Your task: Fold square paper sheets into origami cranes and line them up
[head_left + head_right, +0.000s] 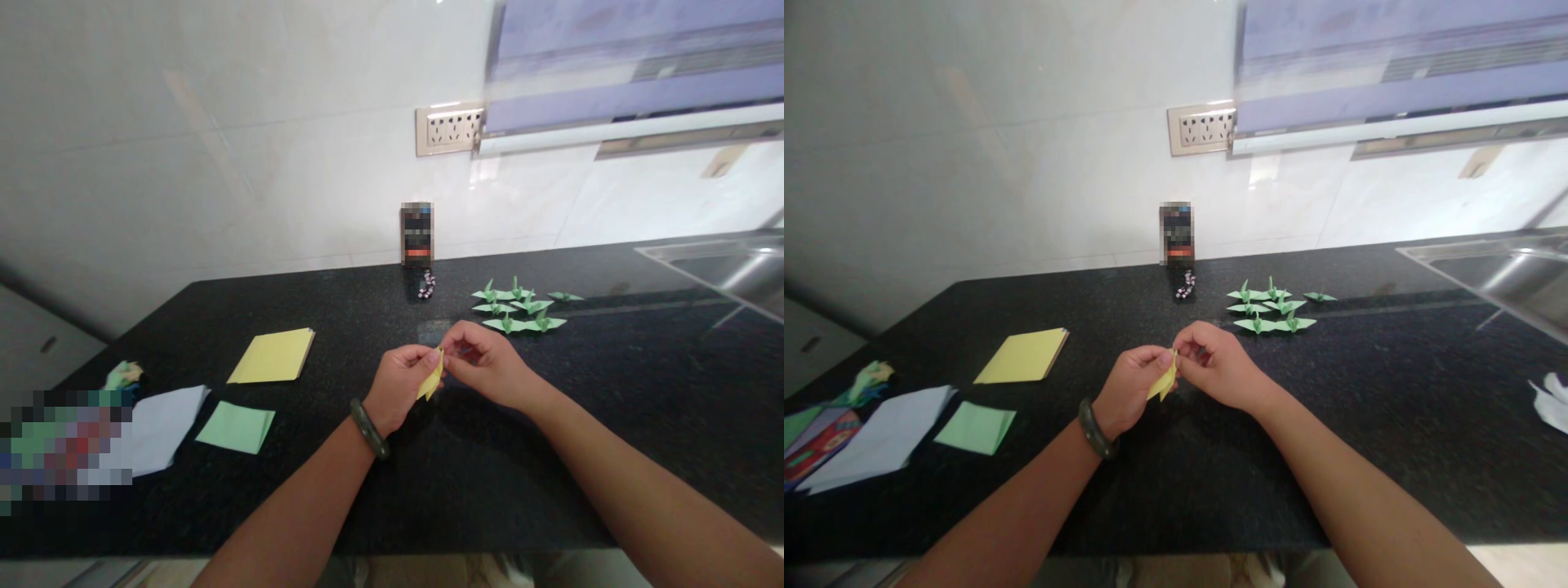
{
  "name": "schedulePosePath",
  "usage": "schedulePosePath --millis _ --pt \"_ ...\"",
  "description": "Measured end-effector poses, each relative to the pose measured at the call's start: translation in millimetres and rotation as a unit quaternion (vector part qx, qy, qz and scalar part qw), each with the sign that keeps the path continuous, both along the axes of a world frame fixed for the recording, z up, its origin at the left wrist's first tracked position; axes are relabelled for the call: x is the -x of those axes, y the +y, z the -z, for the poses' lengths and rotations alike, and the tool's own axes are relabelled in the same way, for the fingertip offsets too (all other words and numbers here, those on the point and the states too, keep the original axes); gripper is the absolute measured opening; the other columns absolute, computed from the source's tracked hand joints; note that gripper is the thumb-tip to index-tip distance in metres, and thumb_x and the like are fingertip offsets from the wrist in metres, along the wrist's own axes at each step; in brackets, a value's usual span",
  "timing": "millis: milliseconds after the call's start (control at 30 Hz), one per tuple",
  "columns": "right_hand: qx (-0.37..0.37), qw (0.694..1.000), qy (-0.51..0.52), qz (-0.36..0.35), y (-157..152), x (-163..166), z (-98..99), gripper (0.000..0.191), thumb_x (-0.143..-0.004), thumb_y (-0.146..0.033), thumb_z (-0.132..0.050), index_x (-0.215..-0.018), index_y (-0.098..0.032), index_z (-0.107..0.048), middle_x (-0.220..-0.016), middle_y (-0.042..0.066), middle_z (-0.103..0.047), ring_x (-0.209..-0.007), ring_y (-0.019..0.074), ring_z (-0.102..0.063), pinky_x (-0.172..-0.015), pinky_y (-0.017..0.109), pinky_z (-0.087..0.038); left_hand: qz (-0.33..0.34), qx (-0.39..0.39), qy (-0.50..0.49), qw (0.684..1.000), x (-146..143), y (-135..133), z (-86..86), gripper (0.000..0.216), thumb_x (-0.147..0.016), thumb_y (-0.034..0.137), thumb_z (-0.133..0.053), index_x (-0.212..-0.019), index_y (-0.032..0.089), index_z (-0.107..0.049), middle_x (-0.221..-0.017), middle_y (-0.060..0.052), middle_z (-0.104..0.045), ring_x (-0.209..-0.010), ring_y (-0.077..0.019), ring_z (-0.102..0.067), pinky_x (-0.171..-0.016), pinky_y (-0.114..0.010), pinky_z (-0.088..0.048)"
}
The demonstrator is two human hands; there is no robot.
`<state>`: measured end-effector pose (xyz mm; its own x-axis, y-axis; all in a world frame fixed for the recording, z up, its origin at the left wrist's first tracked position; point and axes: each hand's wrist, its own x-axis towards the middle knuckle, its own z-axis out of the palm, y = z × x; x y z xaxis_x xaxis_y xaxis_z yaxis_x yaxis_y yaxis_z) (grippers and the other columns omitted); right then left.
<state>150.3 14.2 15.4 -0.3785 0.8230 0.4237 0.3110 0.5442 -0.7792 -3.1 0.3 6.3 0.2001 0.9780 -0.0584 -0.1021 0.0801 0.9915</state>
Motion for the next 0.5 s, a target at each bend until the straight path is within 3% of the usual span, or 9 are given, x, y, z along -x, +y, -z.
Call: schedulePosePath --millis 233,500 --pt "-0.077 0.995 -0.057 -0.016 0.6 -5.0 -2.6 0.007 -0.073 -0.012 -0.053 -0.075 -0.018 -0.053 -0.072 0.001 -0.053 -0.064 0.0111 -0.05 -0.056 0.022 -0.042 0.022 0.012 -0.006 1.0 2.4 3.3 9.9 0.033 -0.069 0.045 -0.062 -0.066 0.012 -0.061 -0.049 0.0 -0.055 -0.043 -0.0082 -0.048 -0.043 -0.02 -0.034" --pt "-0.073 0.995 -0.062 -0.029 -1.3 -4.6 -4.2 0.011 -0.074 -0.012 -0.052 -0.081 -0.018 -0.056 -0.073 0.001 -0.056 -0.063 0.0106 -0.051 -0.056 0.021 -0.042 0.017 0.024 -0.001 1.0 1.9 2.8 8.4 0.035 -0.07 0.046 -0.061 -0.063 0.012 -0.059 -0.048 0.001 -0.054 -0.041 -0.0075 -0.046 -0.041 -0.02 -0.032"
